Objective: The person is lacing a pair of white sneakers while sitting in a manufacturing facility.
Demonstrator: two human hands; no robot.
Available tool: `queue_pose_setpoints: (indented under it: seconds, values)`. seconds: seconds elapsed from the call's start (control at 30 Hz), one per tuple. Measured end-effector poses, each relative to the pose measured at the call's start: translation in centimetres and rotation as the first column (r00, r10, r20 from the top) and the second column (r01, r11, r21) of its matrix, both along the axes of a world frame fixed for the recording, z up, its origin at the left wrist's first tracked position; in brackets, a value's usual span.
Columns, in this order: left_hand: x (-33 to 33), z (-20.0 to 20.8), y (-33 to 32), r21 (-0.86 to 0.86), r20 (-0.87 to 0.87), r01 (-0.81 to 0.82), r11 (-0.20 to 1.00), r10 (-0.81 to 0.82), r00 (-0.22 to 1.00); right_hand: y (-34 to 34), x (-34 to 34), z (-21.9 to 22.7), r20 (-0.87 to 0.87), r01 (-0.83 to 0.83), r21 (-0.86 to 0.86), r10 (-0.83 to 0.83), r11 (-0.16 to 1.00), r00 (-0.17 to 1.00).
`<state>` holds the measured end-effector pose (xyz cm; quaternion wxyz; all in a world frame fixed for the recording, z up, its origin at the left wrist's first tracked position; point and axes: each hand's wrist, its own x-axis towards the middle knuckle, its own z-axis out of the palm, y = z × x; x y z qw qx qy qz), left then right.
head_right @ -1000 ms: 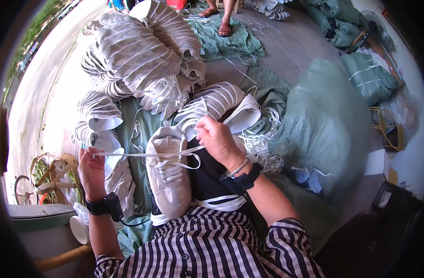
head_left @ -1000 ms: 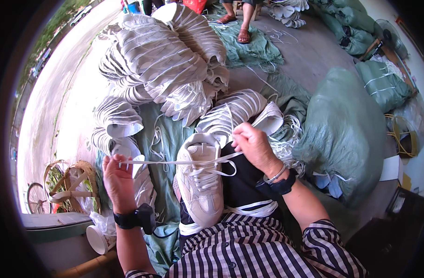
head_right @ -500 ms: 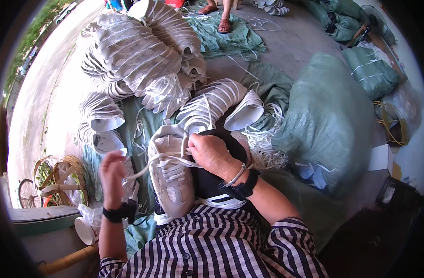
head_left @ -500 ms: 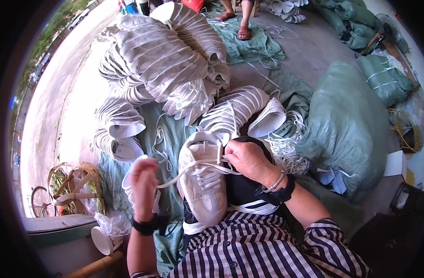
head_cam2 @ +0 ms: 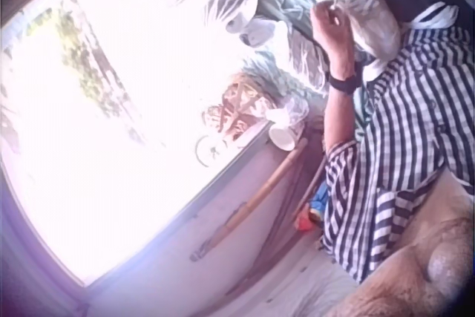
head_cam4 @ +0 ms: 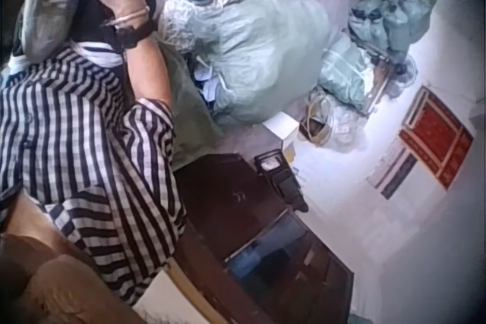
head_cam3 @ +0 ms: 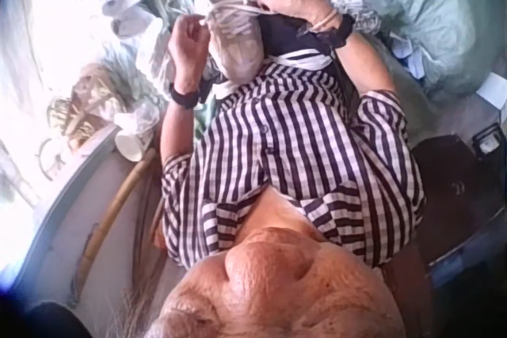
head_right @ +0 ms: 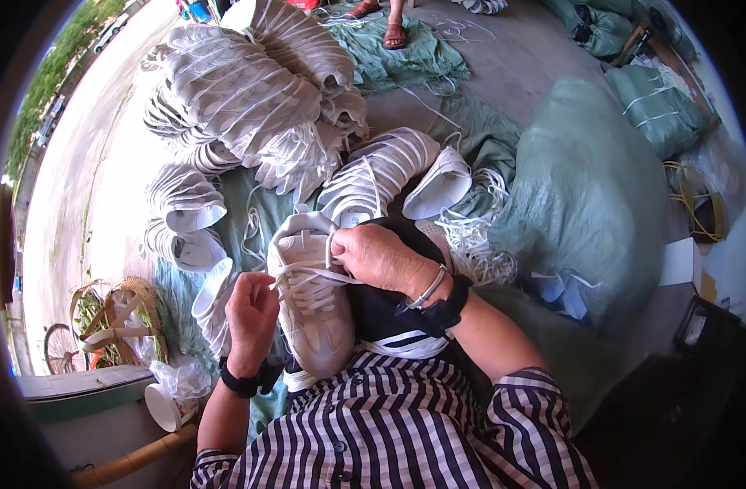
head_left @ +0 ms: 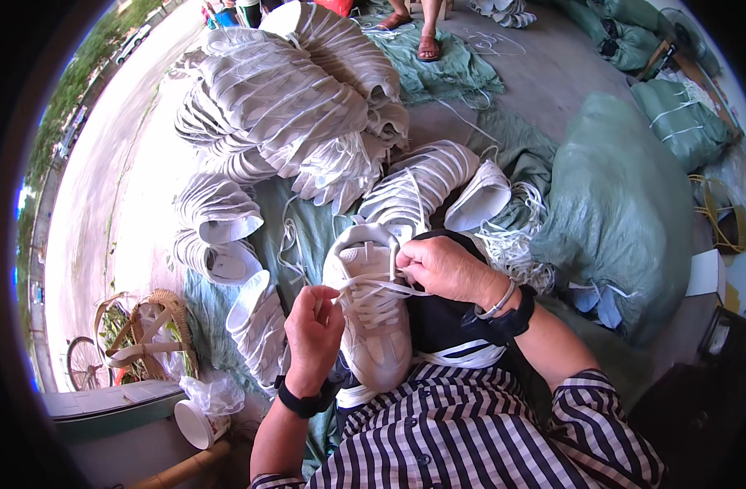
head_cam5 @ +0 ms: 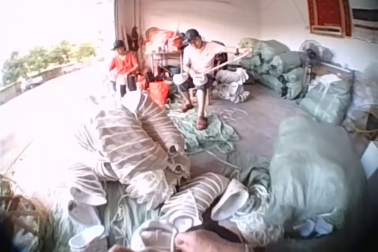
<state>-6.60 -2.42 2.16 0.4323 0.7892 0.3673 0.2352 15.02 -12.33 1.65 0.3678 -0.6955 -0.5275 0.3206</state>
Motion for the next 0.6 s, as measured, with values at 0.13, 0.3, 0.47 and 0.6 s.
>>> queue_pose_setpoints:
  seconds: [0.13,0.3,0.47,0.6]
  values:
    - [-0.4,-0.2,-0.2,-0.035,0.024,-0.002,0.999,0.003,1.000,0.2,-0.1,-1.0,0.096,-0.019,0.119,0.007,0.993,0.995]
    - [-1.3,-0.6,1.1,-0.174,0.134,0.036,0.984,-0.012,0.991,1.0,-0.6,-0.9,0.295,-0.072,0.131,0.031,0.989,0.955]
    - [-3.5,1.7,5.1,-0.167,0.345,-0.067,0.984,0.122,0.930,1.7,1.2,1.3,0.436,-0.216,0.049,0.174,0.975,0.883]
    - [-5.7,3.7,8.6,-0.286,0.540,-0.124,0.950,0.267,0.798,2.8,1.2,1.6,0.490,-0.246,-0.058,0.242,0.968,0.837]
